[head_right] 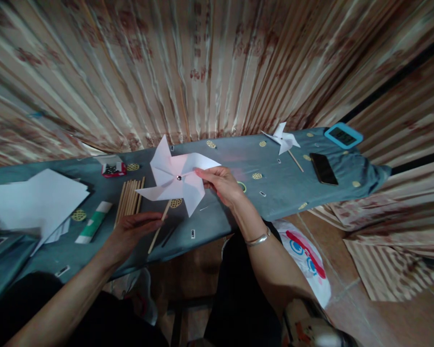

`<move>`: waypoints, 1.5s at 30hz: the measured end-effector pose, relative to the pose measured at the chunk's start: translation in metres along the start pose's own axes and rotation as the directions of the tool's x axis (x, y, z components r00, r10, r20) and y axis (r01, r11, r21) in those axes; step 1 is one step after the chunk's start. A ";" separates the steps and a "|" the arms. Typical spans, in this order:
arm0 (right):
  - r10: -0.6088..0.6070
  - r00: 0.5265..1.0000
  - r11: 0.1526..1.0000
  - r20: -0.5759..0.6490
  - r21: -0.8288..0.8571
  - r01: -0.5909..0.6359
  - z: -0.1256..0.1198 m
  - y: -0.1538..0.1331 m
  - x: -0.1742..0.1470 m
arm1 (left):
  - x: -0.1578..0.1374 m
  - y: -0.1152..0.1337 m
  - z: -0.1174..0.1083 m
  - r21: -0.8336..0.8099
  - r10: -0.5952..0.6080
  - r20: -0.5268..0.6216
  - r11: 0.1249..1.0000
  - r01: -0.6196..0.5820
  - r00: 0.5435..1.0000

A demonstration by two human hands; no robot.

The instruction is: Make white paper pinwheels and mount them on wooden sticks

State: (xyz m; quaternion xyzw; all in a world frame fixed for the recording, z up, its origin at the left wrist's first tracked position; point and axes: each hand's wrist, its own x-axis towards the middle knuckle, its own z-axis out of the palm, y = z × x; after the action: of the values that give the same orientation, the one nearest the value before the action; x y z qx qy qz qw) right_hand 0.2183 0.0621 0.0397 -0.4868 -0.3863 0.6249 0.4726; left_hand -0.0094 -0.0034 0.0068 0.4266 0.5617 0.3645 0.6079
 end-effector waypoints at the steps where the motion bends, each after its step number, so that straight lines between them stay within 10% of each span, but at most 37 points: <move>1: 0.013 1.000 1.000 0.004 -0.001 -0.013 0.001 0.000 -0.001 | 0.000 0.000 0.000 -0.007 -0.004 -0.004 1.000 0.004 1.000; 38: 0.187 0.981 0.924 0.060 0.328 -0.196 0.035 0.026 -0.011 | 0.004 -0.012 0.002 -0.173 0.056 -0.074 0.983 -0.068 0.996; 45: 0.182 0.968 0.981 0.171 0.039 -0.191 0.034 0.026 -0.021 | 0.005 -0.002 -0.004 -0.162 0.064 -0.151 0.983 -0.088 0.986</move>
State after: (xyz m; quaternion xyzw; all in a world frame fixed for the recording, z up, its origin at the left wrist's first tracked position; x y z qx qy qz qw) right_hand 0.1812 0.0346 0.0276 -0.4540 -0.3596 0.7153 0.3911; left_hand -0.0134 0.0007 0.0030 0.3674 0.5549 0.4637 0.5848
